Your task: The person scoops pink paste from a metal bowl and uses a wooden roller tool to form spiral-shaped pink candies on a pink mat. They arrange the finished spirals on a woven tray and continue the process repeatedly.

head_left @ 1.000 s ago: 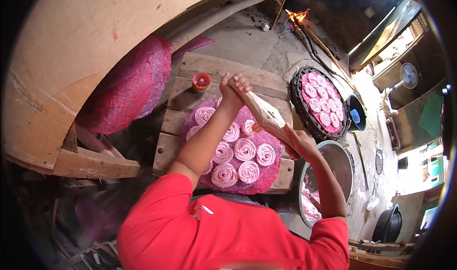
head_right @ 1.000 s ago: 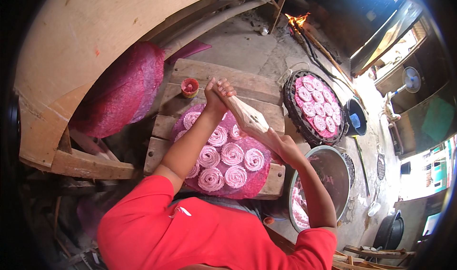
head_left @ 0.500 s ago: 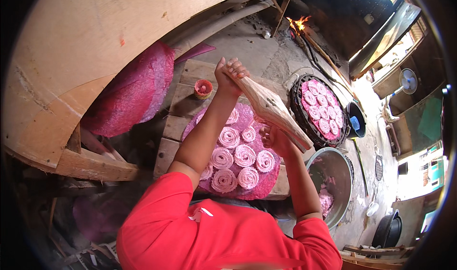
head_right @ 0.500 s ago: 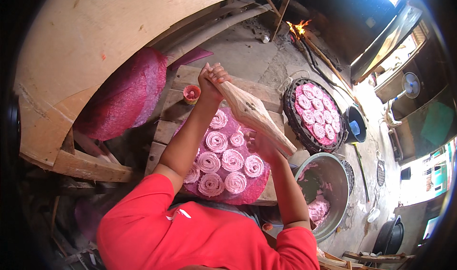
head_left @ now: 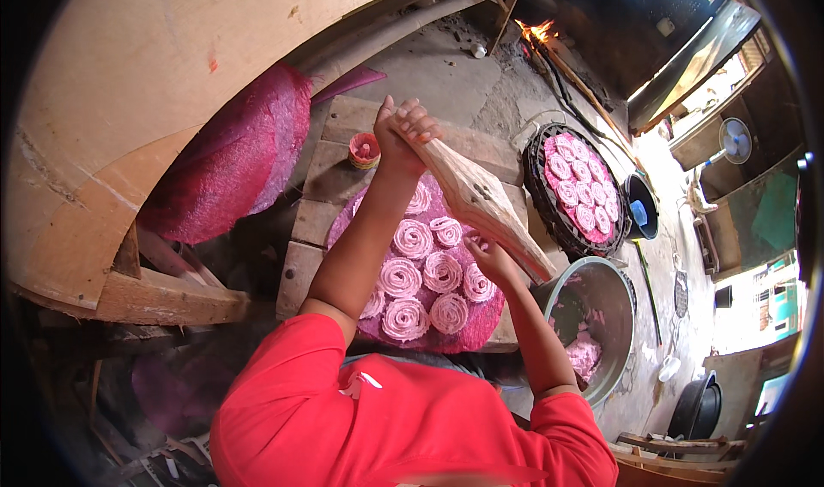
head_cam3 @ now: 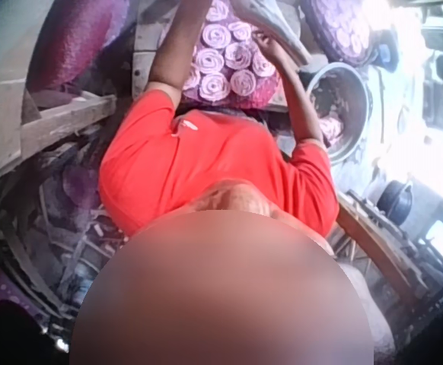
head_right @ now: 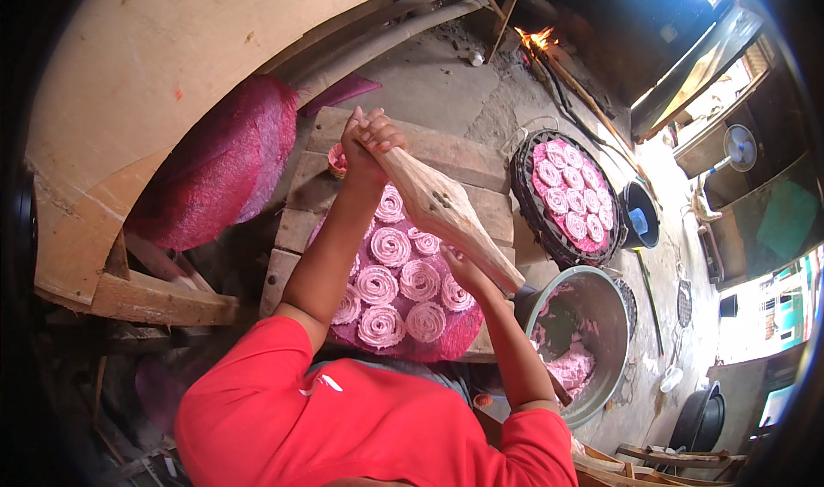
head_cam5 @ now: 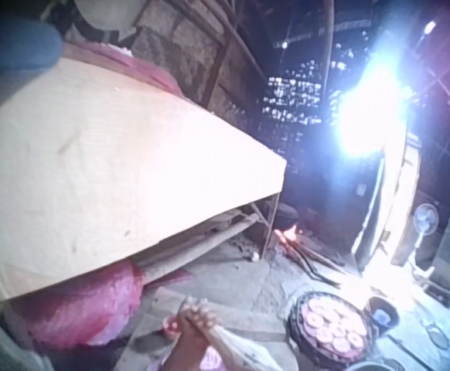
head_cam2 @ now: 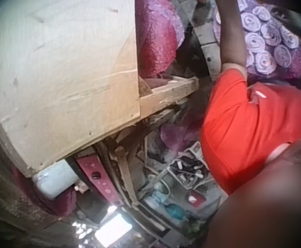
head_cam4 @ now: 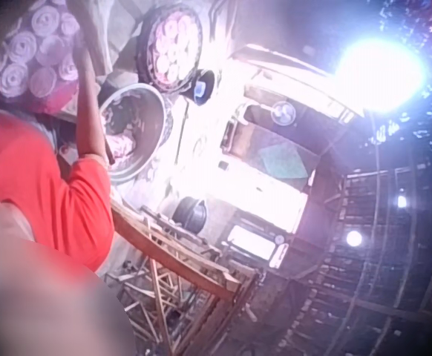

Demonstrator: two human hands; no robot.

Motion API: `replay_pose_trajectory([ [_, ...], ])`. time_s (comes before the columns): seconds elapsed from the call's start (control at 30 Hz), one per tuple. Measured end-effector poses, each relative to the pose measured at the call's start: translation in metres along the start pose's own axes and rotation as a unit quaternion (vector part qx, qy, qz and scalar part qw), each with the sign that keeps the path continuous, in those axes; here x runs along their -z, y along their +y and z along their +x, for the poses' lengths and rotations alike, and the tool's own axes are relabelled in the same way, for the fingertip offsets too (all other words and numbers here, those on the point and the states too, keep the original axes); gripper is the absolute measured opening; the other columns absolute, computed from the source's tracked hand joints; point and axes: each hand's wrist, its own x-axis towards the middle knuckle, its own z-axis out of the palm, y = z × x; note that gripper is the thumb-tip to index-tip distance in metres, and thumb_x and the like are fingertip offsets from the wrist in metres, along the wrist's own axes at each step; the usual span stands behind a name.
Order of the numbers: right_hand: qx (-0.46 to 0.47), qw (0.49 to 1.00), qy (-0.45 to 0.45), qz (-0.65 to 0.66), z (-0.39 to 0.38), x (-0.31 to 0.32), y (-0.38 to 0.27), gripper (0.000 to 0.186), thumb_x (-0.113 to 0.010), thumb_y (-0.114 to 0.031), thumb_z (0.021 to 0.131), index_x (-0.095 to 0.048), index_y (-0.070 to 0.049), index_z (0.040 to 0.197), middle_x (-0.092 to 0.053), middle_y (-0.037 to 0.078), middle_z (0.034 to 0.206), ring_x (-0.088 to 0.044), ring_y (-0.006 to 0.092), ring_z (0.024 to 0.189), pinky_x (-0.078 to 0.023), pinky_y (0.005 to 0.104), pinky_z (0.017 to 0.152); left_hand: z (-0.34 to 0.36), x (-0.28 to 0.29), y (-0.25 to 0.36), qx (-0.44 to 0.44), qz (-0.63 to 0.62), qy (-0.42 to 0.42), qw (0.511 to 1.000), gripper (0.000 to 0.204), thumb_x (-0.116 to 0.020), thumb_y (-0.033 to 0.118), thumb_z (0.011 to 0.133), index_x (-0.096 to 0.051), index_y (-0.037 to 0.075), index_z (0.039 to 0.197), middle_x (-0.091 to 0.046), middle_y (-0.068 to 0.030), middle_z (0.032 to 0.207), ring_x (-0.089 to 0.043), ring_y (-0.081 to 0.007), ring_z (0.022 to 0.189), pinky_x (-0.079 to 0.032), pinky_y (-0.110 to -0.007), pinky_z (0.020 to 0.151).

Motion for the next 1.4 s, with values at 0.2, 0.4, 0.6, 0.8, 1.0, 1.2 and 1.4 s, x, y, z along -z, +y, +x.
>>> replay_pose_trajectory([
  [0.2, -0.003, 0.996, 0.07, -0.052, 0.019, -0.017, -0.006, 0.025, -0.062, -0.02, 0.087, -0.069, -0.007, 0.106, -0.062, 0.018, 0.104, -0.062, 0.0363, 0.094, -0.049, 0.0418, 0.08, -0.03, -0.07, 0.021, 0.078, 0.06, -0.139, 0.985, 0.067, -0.018, 0.064, 0.096, -0.051, 0.012, 0.069, -0.044, 0.0001, 0.049, -0.04, -0.0157, 0.043, -0.042, -0.034, 0.053],
  [0.4, 0.005, 0.994, 0.069, -0.09, 0.016, -0.011, -0.024, 0.018, -0.064, -0.02, 0.084, -0.067, -0.009, 0.099, -0.061, 0.013, 0.098, -0.063, 0.0334, 0.089, -0.05, 0.0433, 0.074, -0.101, -0.194, 0.043, 0.116, 0.338, -0.228, 0.906, 0.086, -0.006, 0.071, 0.093, -0.057, 0.005, 0.07, -0.058, -0.0095, 0.056, -0.054, -0.0213, 0.043, -0.048, -0.037, 0.048],
  [0.6, -0.023, 0.998, 0.047, -0.043, 0.033, -0.016, -0.029, 0.017, -0.064, -0.02, 0.084, -0.066, -0.008, 0.095, -0.061, 0.013, 0.098, -0.063, 0.0346, 0.085, -0.051, 0.0423, 0.073, -0.138, -0.24, 0.036, 0.08, 0.466, -0.207, 0.856, 0.085, -0.008, 0.065, 0.096, -0.055, 0.002, 0.066, -0.057, -0.0106, 0.052, -0.053, -0.0216, 0.039, -0.046, -0.035, 0.043],
  [0.8, -0.049, 0.997, 0.039, 0.042, 0.038, -0.015, -0.026, 0.018, -0.065, -0.013, 0.082, -0.066, -0.007, 0.099, -0.066, 0.014, 0.099, -0.063, 0.0344, 0.092, -0.05, 0.0406, 0.079, -0.143, -0.239, 0.039, 0.074, 0.447, -0.202, 0.869, 0.084, -0.007, 0.065, 0.097, -0.053, 0.003, 0.063, -0.057, -0.0102, 0.051, -0.053, -0.0212, 0.039, -0.046, -0.034, 0.042],
  [1.0, 0.087, 0.986, 0.115, -0.08, 0.03, -0.015, -0.021, 0.029, -0.065, -0.009, 0.082, -0.062, -0.009, 0.111, -0.07, 0.01, 0.096, -0.064, 0.0325, 0.094, -0.047, 0.0416, 0.084, -0.147, -0.237, 0.042, 0.068, 0.45, -0.203, 0.867, 0.084, -0.006, 0.065, 0.097, -0.053, 0.003, 0.063, -0.056, -0.0099, 0.05, -0.052, -0.0209, 0.038, -0.046, -0.034, 0.042],
  [1.2, 0.079, 0.984, 0.102, -0.12, 0.027, -0.02, -0.024, 0.041, -0.066, -0.012, 0.082, -0.057, -0.014, 0.122, -0.071, 0.002, 0.092, -0.063, 0.0273, 0.091, -0.041, 0.0421, 0.089, -0.15, -0.236, 0.043, 0.061, 0.452, -0.197, 0.868, 0.085, -0.006, 0.065, 0.096, -0.053, 0.003, 0.063, -0.056, -0.0102, 0.05, -0.052, -0.021, 0.037, -0.047, -0.034, 0.042],
  [1.4, 0.068, 0.99, 0.09, -0.088, 0.03, -0.013, -0.038, 0.04, -0.067, -0.01, 0.081, -0.058, -0.012, 0.121, -0.071, 0.002, 0.09, -0.063, 0.0219, 0.078, -0.044, 0.0362, 0.08, -0.154, -0.236, 0.046, 0.057, 0.452, -0.193, 0.869, 0.085, -0.007, 0.065, 0.096, -0.054, 0.003, 0.064, -0.056, -0.0108, 0.051, -0.052, -0.0213, 0.037, -0.047, -0.034, 0.042],
])
